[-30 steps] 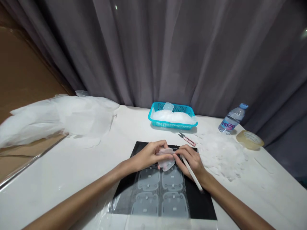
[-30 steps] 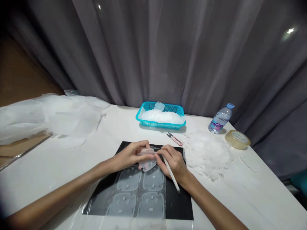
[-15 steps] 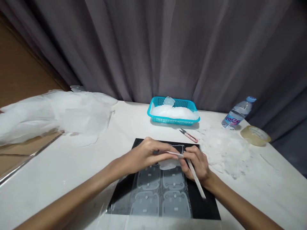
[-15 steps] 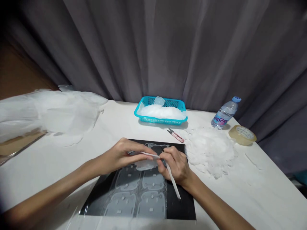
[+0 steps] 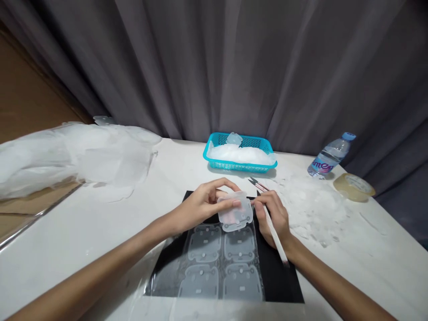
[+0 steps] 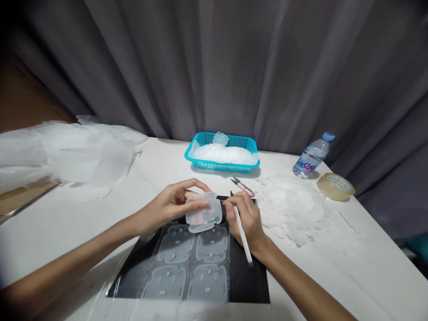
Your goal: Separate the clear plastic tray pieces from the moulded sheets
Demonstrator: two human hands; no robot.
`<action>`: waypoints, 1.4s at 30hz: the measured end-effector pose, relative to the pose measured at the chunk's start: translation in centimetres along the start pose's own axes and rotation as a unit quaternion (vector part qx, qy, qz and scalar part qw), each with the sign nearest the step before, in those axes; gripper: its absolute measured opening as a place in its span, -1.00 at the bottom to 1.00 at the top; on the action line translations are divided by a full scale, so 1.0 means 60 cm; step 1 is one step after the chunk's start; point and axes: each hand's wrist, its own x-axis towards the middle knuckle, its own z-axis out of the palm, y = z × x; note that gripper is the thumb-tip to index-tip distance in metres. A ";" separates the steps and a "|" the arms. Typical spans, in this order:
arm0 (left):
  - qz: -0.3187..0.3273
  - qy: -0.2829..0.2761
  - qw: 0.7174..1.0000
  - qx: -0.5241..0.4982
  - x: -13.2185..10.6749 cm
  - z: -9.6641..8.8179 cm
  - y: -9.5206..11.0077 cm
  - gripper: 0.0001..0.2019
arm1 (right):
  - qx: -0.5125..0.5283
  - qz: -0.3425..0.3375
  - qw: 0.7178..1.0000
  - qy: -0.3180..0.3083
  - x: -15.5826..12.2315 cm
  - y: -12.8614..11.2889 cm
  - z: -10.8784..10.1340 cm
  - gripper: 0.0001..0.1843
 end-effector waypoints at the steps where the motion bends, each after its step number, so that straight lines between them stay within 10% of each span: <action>1: 0.001 0.000 1.000 -0.015 0.001 -0.001 -0.001 -0.70 | -0.001 0.013 1.000 -0.003 0.003 0.001 0.001 -0.84; 17: 0.024 0.010 0.999 0.029 0.002 -0.014 -0.009 -0.76 | -0.012 0.012 0.999 -0.052 0.006 0.001 0.005 -0.80; 25: 0.129 0.063 0.956 0.254 -0.005 -0.026 -0.003 -0.77 | -0.027 -0.008 0.999 -0.044 0.009 0.001 0.008 -0.80; 42: 0.013 0.074 0.996 -0.050 0.004 0.036 0.025 -0.75 | 0.006 0.002 0.999 0.033 0.005 -0.005 -0.005 -0.89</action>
